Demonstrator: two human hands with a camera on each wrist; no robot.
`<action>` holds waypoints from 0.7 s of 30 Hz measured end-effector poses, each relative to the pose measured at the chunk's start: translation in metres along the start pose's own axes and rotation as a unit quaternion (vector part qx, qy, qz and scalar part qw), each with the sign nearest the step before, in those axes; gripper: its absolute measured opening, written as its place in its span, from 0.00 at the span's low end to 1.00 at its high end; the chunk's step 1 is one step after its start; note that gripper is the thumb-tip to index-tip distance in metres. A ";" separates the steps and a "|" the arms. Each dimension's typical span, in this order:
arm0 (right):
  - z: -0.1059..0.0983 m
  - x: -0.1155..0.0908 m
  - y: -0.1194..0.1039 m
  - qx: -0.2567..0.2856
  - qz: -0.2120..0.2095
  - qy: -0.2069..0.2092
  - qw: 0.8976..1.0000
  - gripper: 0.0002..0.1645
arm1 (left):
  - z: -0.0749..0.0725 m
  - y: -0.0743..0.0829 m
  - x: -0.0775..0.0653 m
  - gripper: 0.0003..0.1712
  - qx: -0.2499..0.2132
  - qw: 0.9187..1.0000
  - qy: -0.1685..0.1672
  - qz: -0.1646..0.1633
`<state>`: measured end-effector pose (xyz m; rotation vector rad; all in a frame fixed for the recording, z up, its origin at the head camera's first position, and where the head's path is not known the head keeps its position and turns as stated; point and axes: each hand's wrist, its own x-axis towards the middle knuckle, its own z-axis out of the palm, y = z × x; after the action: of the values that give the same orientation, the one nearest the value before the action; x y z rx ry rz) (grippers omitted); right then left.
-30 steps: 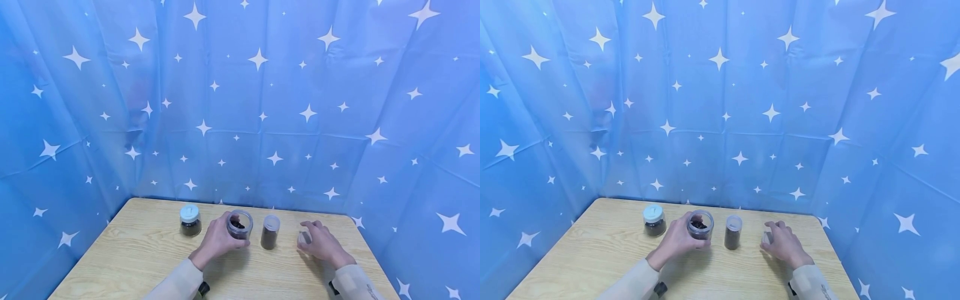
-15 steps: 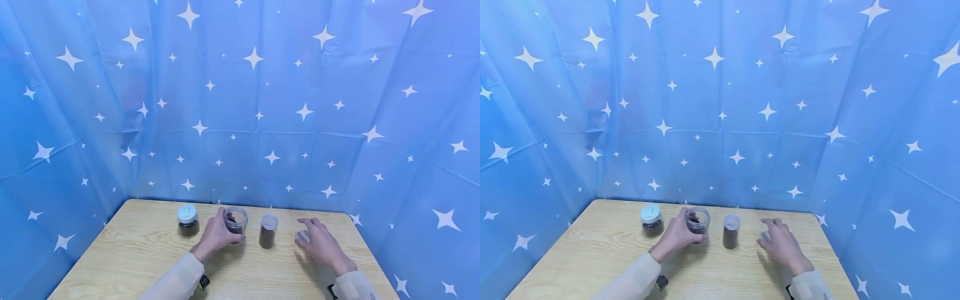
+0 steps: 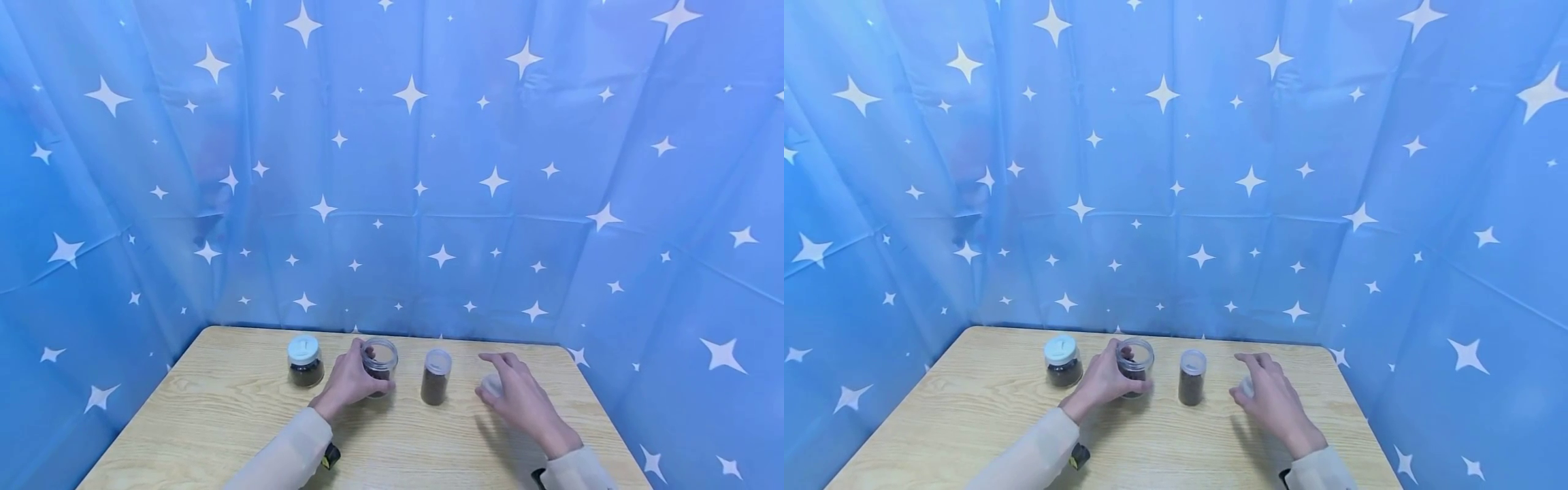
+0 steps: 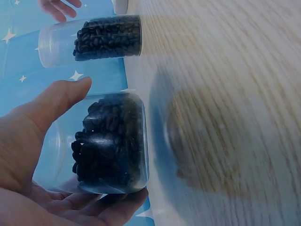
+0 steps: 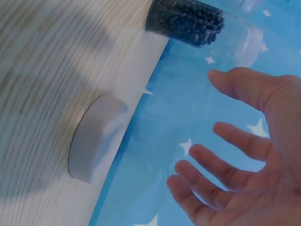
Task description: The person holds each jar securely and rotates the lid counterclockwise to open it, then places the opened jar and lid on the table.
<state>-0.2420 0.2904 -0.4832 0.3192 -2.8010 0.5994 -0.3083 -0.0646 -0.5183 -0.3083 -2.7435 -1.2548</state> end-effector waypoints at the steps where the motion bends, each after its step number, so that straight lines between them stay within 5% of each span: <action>1: 0.000 -0.001 -0.001 0.000 -0.003 0.004 1.000 0.40 | 0.000 -0.001 0.000 0.45 0.002 1.000 0.000 0.000; 21: 0.004 -0.008 -0.018 0.007 -0.047 0.043 0.998 0.40 | -0.004 -0.010 -0.003 0.52 0.005 1.000 -0.005 0.006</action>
<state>-0.2303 0.2737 -0.4821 0.4149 -2.6839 0.5971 -0.3079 -0.0746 -0.5235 -0.3299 -2.7508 -1.2397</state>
